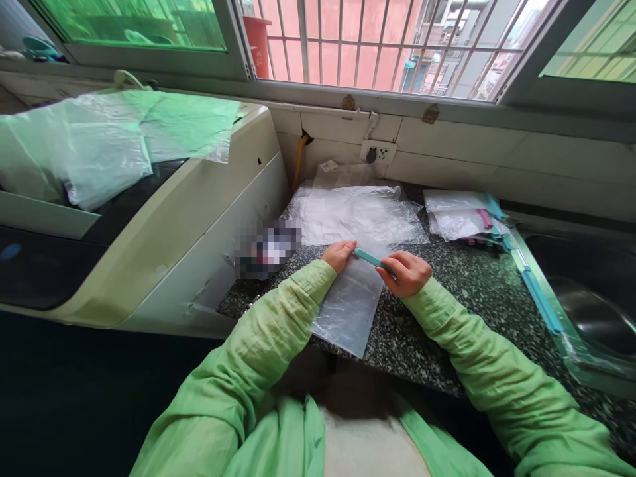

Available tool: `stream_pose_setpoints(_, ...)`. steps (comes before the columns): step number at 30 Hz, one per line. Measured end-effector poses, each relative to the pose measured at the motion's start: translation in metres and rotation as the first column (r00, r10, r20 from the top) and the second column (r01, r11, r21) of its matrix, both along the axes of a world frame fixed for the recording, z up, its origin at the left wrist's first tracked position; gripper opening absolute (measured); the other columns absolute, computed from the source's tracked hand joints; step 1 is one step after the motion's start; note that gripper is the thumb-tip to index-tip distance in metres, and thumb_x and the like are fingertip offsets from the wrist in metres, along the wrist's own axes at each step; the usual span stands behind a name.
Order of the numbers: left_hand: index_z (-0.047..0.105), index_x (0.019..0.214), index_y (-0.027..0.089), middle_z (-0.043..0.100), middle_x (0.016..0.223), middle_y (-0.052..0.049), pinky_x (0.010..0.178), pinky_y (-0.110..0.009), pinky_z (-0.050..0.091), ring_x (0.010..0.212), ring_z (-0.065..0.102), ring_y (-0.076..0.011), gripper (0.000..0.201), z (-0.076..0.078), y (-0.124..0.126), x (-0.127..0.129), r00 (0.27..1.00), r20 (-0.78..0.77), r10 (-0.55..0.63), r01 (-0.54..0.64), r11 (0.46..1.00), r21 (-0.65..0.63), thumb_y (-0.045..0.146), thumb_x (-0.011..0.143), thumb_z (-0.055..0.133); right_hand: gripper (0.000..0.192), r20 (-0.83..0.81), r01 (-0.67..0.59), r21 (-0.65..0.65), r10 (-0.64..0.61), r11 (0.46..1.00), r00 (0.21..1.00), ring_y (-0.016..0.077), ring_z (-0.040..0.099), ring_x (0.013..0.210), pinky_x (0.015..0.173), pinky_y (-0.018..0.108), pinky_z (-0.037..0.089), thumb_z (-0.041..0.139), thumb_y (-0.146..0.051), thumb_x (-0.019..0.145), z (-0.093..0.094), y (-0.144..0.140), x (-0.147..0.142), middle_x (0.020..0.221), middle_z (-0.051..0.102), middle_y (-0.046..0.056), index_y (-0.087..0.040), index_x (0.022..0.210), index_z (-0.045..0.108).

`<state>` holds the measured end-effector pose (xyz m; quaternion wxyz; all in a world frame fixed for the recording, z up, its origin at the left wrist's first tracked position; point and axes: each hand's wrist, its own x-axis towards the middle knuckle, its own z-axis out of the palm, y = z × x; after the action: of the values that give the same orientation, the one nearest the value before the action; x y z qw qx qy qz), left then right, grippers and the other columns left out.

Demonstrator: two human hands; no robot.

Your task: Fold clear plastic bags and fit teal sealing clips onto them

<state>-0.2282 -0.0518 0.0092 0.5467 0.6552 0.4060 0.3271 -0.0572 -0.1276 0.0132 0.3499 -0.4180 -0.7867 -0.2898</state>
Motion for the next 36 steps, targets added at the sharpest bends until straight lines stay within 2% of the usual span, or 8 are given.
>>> stream_pose_setpoints(10,0.045,0.053,0.015,0.038,0.049,0.003,0.055,-0.023,0.029,0.052,0.033,-0.0089,0.035,-0.001,0.002,-0.001,1.0,-0.027,0.014,-0.012,0.995,0.095,0.035,0.08,0.037,0.013,-0.002,-0.007,0.008,0.007,1.0,1.0,0.0098,0.053,0.059,0.057,0.02,0.04,0.057,-0.03,0.074,0.002,-0.002,0.0,0.065,0.062,0.002,-0.018,0.075,0.06)
stream_pose_setpoints(16,0.044,0.052,0.016,0.03,0.043,0.005,0.049,-0.024,0.024,0.045,0.029,-0.0086,0.037,0.002,0.001,-0.001,0.997,-0.076,0.023,-0.018,0.997,0.068,0.037,0.081,0.036,0.012,-0.011,-0.027,0.02,0.027,0.999,1.0,0.01,0.054,0.06,0.057,0.02,0.041,0.058,-0.029,0.073,0.004,-0.004,0.0,0.067,0.062,0.002,-0.018,0.076,0.06)
stream_pose_setpoints(25,0.045,0.052,0.015,0.033,0.044,0.004,0.048,-0.023,0.026,0.047,0.03,-0.0079,0.042,-0.003,0.004,0.0,0.998,-0.048,0.033,-0.026,0.992,0.123,0.046,0.079,0.037,0.011,-0.044,-0.048,0.041,0.05,0.998,0.998,0.0107,0.055,0.061,0.059,0.021,0.044,0.06,-0.027,0.071,0.013,-0.008,0.0,0.068,0.062,0.002,-0.018,0.079,0.059)
stream_pose_setpoints(36,0.05,0.054,0.014,0.034,0.042,0.004,0.046,-0.023,0.025,0.043,0.031,-0.0077,0.041,-0.005,0.005,0.0,0.998,-0.048,0.039,-0.036,0.997,0.062,0.044,0.08,0.037,0.011,-0.064,-0.031,0.042,0.034,0.999,0.997,0.0108,0.056,0.061,0.057,0.022,0.046,0.059,-0.028,0.071,0.019,-0.011,0.003,0.068,0.062,0.002,-0.019,0.078,0.059)
